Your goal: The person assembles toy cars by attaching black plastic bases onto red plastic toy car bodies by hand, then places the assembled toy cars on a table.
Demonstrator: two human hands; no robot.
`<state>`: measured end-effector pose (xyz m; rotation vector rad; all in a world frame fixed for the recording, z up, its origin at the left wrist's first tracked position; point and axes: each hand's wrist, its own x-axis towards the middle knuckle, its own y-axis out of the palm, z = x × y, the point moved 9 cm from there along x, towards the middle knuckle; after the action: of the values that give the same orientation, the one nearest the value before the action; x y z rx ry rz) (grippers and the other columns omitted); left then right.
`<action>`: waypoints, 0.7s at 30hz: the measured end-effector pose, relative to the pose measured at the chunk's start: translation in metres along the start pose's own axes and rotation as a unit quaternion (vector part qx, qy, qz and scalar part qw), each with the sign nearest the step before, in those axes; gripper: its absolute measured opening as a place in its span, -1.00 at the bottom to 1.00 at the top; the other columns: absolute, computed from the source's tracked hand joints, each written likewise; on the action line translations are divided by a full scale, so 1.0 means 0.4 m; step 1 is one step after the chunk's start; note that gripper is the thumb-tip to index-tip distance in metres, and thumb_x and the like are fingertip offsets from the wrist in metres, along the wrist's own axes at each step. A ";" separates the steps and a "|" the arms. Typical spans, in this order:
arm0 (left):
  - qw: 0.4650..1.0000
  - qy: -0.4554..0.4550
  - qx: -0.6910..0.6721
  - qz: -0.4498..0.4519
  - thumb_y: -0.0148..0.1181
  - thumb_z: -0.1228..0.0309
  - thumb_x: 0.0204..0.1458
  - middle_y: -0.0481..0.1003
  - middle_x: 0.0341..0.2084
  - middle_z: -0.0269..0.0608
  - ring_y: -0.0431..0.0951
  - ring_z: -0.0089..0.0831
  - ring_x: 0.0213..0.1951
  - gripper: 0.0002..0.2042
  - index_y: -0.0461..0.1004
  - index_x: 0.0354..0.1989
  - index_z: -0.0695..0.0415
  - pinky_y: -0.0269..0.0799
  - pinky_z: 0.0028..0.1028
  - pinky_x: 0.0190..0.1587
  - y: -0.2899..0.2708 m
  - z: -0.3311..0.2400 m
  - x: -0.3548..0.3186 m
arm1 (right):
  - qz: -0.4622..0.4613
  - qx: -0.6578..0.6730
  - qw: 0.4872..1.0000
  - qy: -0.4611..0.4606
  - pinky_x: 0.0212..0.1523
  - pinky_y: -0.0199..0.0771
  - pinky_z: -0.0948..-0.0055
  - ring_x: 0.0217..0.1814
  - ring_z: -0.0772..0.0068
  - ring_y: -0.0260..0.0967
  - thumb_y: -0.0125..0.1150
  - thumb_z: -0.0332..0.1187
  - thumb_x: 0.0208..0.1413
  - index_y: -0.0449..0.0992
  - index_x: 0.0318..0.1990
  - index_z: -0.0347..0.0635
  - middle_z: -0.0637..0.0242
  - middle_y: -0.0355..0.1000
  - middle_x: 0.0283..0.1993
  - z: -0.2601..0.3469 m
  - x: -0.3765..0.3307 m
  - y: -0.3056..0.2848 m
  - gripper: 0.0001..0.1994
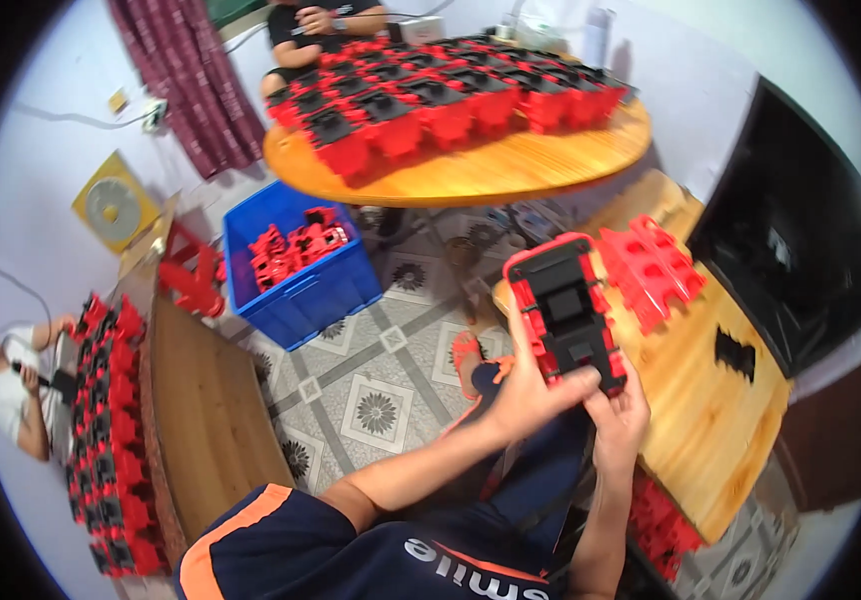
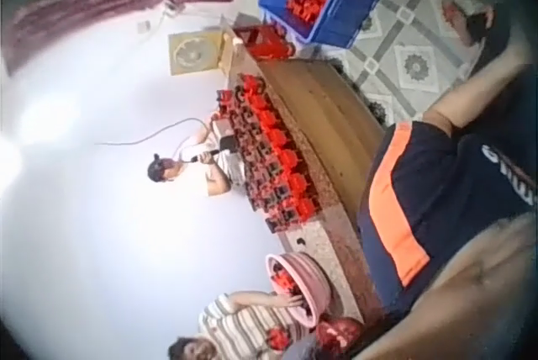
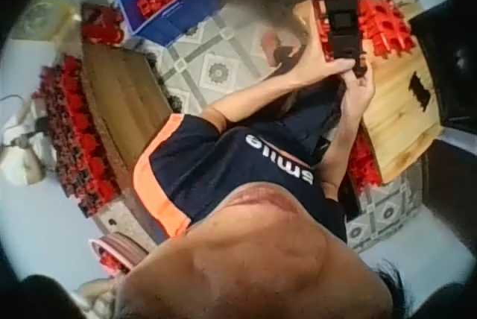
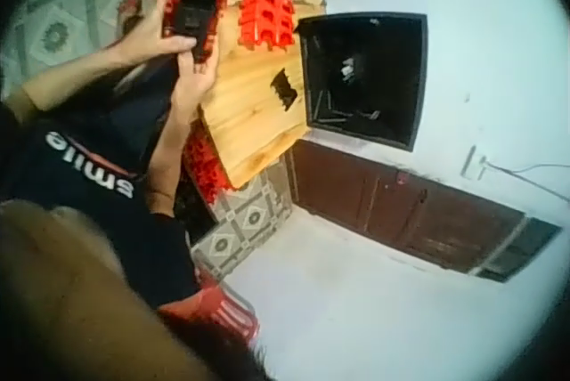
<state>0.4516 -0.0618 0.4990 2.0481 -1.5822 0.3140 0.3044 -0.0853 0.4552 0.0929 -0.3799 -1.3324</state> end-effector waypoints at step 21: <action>0.926 -0.268 -0.001 -0.264 0.13 0.41 0.08 0.59 -0.22 -0.08 0.62 -0.20 -0.19 -0.73 0.46 -0.05 0.22 0.51 -0.09 0.03 -1.237 -0.183 0.702 | 0.016 -0.207 0.971 0.118 -0.01 0.40 0.62 0.00 0.54 0.43 0.21 -0.52 0.16 0.33 0.21 -0.43 0.21 0.44 0.04 -0.088 -0.052 0.010 -0.55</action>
<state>1.0114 -0.1677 0.5654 2.5946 -1.2087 -0.4850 0.3154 -0.0696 0.4188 -0.1022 0.1018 -1.3259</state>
